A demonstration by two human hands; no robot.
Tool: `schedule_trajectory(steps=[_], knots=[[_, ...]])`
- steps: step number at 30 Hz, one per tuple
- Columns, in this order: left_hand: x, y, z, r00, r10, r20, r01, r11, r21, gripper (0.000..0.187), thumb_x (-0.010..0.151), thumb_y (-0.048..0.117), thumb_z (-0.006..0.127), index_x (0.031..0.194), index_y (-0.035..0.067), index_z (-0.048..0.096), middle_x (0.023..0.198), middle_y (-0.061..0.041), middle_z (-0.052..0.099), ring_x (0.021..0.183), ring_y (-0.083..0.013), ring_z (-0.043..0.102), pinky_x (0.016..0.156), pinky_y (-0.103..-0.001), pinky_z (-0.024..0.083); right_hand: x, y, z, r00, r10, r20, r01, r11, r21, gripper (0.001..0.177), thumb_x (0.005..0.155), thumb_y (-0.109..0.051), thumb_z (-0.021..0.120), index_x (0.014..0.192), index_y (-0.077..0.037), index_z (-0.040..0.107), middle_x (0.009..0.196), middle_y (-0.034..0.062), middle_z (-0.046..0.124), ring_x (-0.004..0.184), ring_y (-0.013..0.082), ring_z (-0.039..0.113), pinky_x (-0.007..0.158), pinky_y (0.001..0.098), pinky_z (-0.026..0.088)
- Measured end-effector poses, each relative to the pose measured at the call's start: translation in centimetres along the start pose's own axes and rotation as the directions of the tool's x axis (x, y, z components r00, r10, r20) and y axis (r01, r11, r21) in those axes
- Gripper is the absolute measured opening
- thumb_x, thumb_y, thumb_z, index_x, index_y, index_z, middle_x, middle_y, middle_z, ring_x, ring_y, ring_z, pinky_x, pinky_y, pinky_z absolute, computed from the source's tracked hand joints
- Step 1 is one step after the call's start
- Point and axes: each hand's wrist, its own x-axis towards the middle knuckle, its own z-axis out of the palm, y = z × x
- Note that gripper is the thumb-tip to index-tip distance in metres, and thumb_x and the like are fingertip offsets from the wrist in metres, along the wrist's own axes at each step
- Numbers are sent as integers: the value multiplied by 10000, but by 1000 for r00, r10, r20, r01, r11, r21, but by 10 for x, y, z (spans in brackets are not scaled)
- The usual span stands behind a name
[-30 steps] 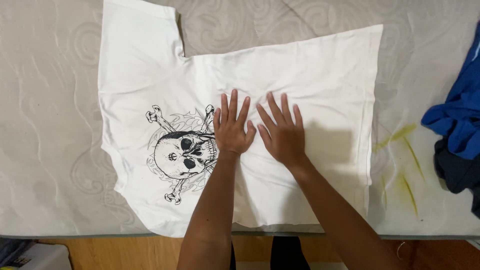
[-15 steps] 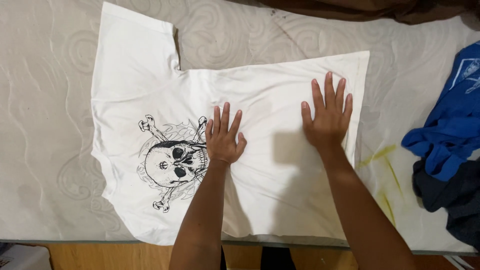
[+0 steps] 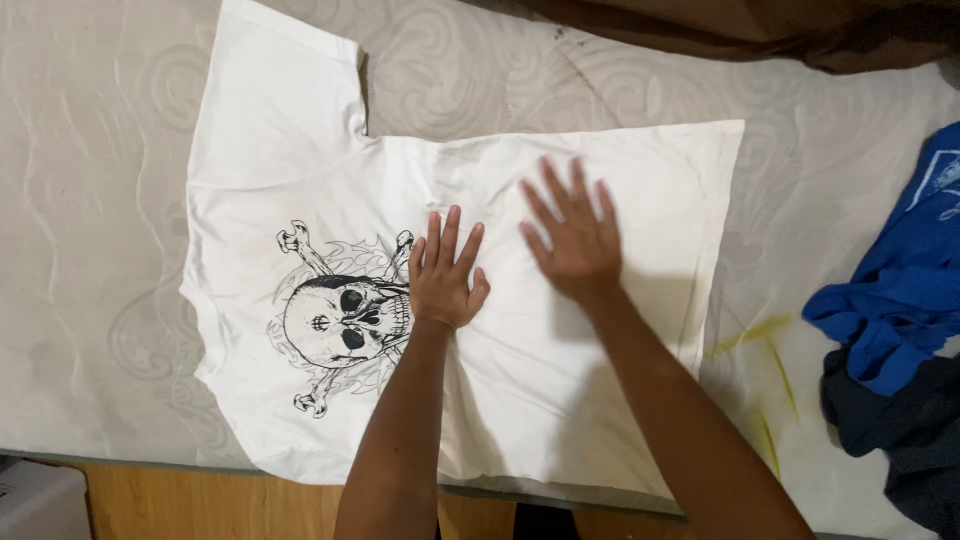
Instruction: Fold a white t-shirt on a bed.
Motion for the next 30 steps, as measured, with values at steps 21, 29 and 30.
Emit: schedule_trajectory(steps=[21, 29, 30], knots=[[1, 0, 3, 998, -19, 60, 18, 1000, 16, 718, 929, 374, 479, 1630, 340, 328, 1749, -31, 124, 1614, -255, 110, 1260, -484, 129, -37, -28, 21, 978, 163, -129, -172, 983, -64, 626, 1075, -395, 525, 1609, -90, 409, 1708, 144, 249, 1574, 419, 198, 1241, 630, 185], [1, -3, -2, 1000, 3, 11, -3, 1000, 6, 698, 942, 368, 481, 1627, 324, 355, 1745, -37, 159, 1613, -260, 144, 1260, -479, 144, -63, -34, 8, 996, 88, -8, -88, 996, -9, 586, 999, -394, 602, 1540, -190, 510, 1668, 98, 358, 1533, 399, 308, 1187, 612, 269], [2, 0, -2, 1000, 11, -9, -11, 1000, -9, 697, 939, 365, 482, 1624, 319, 360, 1742, -41, 170, 1610, -261, 160, 1257, -476, 153, -67, -28, 5, 996, 84, -6, -84, 996, -27, 589, 997, -401, 599, 1537, -181, 515, 1665, 100, 372, 1529, 395, 324, 1186, 610, 277]])
